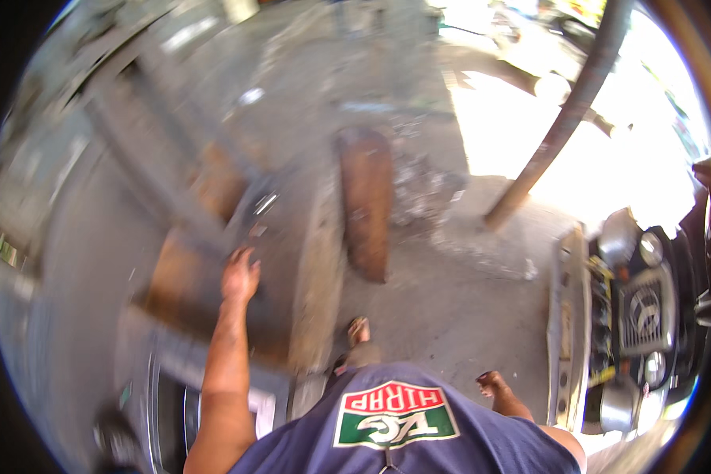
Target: The person scrubs several small mechanical parts in a sink using a green brush and liquid. The person repeatedly scrubs the parts, rinses them, and places them on a metal rack to the left. The person handles the parts one at a time, turning them over to scrub different sides.
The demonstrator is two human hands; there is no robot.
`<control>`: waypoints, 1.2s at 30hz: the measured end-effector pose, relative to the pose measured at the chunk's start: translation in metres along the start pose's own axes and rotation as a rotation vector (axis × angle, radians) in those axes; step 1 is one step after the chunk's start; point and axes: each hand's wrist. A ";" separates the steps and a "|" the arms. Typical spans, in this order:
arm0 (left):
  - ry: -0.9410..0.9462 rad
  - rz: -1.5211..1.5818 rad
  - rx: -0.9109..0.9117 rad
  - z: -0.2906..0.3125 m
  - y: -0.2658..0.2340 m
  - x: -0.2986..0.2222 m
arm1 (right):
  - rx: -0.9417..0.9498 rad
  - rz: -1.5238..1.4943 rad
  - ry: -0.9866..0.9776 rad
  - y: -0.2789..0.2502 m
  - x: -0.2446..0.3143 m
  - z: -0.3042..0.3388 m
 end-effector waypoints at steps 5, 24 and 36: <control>-0.031 0.009 0.248 -0.096 0.077 0.072 | -0.036 -0.218 0.144 0.007 0.000 0.067; -0.598 -0.089 0.364 -0.143 0.143 0.106 | -0.034 -0.173 0.124 -0.090 0.013 0.101; -0.588 0.928 -0.358 0.091 0.006 0.049 | -0.287 0.161 -0.016 -0.071 -0.045 0.067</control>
Point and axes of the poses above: each hand's wrist, its own z-axis away from the middle knuckle, its own y-axis out of the palm, x = y × z, and after that the axes turned 14 degrees about z, right-handed
